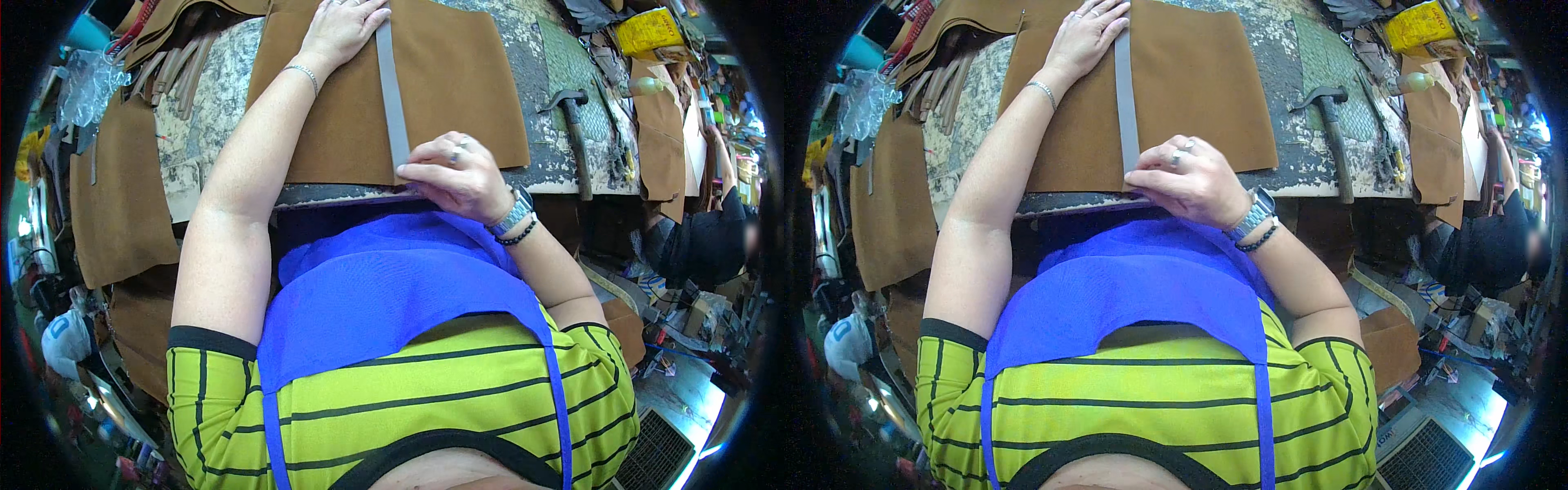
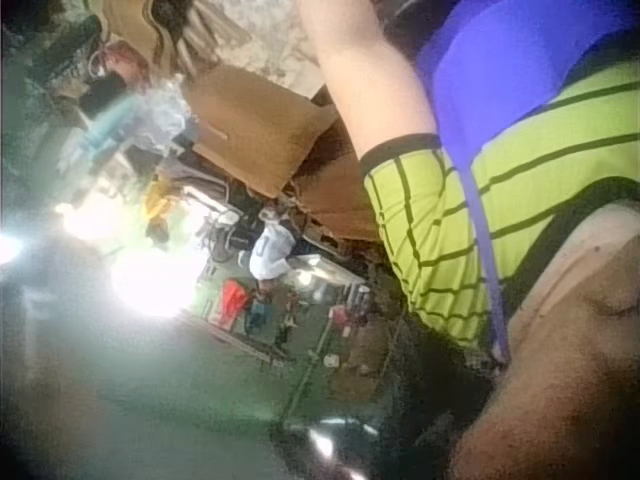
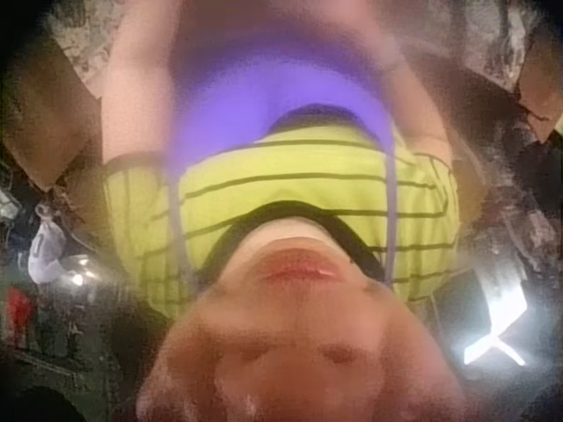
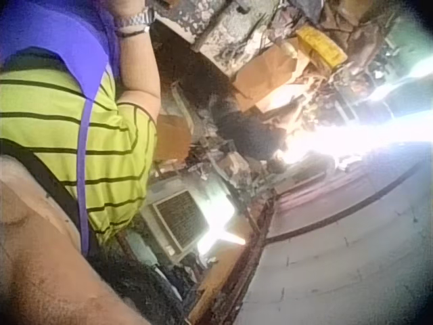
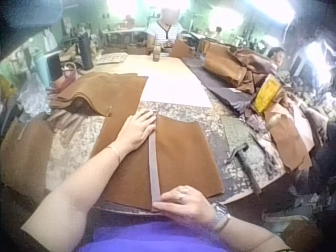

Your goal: Attaching a leather strip to a leather panel by positioning and hammering it down.

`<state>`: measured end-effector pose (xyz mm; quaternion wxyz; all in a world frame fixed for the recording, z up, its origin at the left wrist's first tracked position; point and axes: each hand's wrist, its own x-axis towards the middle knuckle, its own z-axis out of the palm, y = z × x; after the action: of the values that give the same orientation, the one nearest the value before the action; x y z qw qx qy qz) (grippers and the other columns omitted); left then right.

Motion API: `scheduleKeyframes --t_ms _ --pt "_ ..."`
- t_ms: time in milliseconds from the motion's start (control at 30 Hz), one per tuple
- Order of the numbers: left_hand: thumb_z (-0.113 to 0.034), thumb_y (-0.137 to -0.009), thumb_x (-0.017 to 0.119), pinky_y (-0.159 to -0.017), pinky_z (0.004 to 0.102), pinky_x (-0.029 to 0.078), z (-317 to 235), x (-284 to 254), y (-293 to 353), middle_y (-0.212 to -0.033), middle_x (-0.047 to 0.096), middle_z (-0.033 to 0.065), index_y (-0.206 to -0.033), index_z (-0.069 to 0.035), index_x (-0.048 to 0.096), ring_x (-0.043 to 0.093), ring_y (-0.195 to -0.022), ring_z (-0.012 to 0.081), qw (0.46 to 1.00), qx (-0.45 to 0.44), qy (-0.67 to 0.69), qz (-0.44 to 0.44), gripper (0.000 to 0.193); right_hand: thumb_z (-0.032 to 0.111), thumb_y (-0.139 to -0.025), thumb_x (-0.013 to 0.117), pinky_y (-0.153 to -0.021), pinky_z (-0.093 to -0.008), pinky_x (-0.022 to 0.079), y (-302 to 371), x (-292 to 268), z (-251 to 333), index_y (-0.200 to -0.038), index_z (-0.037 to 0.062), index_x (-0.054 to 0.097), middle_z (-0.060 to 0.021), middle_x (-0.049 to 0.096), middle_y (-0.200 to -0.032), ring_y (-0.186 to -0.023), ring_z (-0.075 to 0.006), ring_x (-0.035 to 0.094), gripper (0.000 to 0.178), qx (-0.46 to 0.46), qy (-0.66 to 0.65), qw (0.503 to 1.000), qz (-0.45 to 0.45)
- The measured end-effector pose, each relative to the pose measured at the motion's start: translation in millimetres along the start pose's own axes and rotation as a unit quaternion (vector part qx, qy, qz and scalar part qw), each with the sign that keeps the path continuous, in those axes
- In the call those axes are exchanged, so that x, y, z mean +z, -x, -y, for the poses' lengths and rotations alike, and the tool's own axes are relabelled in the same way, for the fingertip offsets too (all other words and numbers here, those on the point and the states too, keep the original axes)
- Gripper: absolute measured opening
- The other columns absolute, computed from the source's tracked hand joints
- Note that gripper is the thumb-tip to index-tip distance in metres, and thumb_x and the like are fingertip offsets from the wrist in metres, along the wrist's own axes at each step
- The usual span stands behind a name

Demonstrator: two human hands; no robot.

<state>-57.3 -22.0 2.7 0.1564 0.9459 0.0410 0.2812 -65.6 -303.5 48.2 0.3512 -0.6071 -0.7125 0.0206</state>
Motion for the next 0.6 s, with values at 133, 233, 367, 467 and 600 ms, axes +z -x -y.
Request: scheduleKeyframes --t_ms 133,233,367,467,600 --pt "-0.034 -0.096 0.045 -0.102 0.0456 0.033 -3 -1 1 -0.135 0.050 0.0095 -0.124 -0.006 0.057 0.037 -0.131 0.0253 0.999 -0.018 -0.024 0.032 0.041 0.007 -0.068 0.076 -0.059 -0.0301 0.047 -7 -20 10 -0.094 0.0089 0.070 -0.0035 0.065 -0.084 -0.066 -0.0185 0.061 0.026 -0.019 0.056 0.987 -0.149" --pt "-0.035 -0.097 0.042 -0.103 0.0479 0.032 -5 -4 1 -0.137 0.048 0.0083 -0.127 -0.007 0.055 0.036 -0.132 0.0244 0.998 -0.034 -0.028 0.053 0.043 0.006 -0.069 0.076 -0.058 -0.0298 0.048 -4 -20 13 -0.094 0.0094 0.070 -0.0030 0.065 -0.084 -0.067 -0.0179 0.061 0.026 -0.027 0.077 0.984 -0.160" --pt "-0.036 -0.097 0.040 -0.106 0.0499 0.029 -5 -3 1 -0.140 0.046 0.0076 -0.129 -0.007 0.053 0.033 -0.134 0.0241 0.997 -0.036 -0.025 0.058 0.045 0.007 -0.070 0.075 -0.057 -0.0300 0.049 11 0 13 -0.095 0.0116 0.069 -0.0013 0.065 -0.085 -0.068 -0.0174 0.062 0.027 -0.023 0.092 0.988 -0.121" --pt "-0.036 -0.097 0.040 -0.107 0.0499 0.028 -4 -2 0 -0.141 0.045 0.0076 -0.130 -0.008 0.053 0.032 -0.135 0.0239 0.997 -0.045 -0.019 0.063 0.045 0.008 -0.070 0.075 -0.057 -0.0294 0.049 19 14 13 -0.096 0.0126 0.069 -0.0004 0.065 -0.086 -0.068 -0.0168 0.061 0.026 -0.010 0.089 0.990 -0.106" --pt "-0.037 -0.097 0.041 -0.108 0.0501 0.026 -3 -2 0 -0.143 0.044 0.0073 -0.130 -0.009 0.053 0.031 -0.136 0.0240 0.997 -0.050 -0.008 0.067 0.046 0.010 -0.071 0.074 -0.059 -0.0288 0.049 22 25 10 -0.095 0.0137 0.069 0.0011 0.065 -0.086 -0.070 -0.0156 0.061 0.025 0.000 0.091 0.992 -0.090"
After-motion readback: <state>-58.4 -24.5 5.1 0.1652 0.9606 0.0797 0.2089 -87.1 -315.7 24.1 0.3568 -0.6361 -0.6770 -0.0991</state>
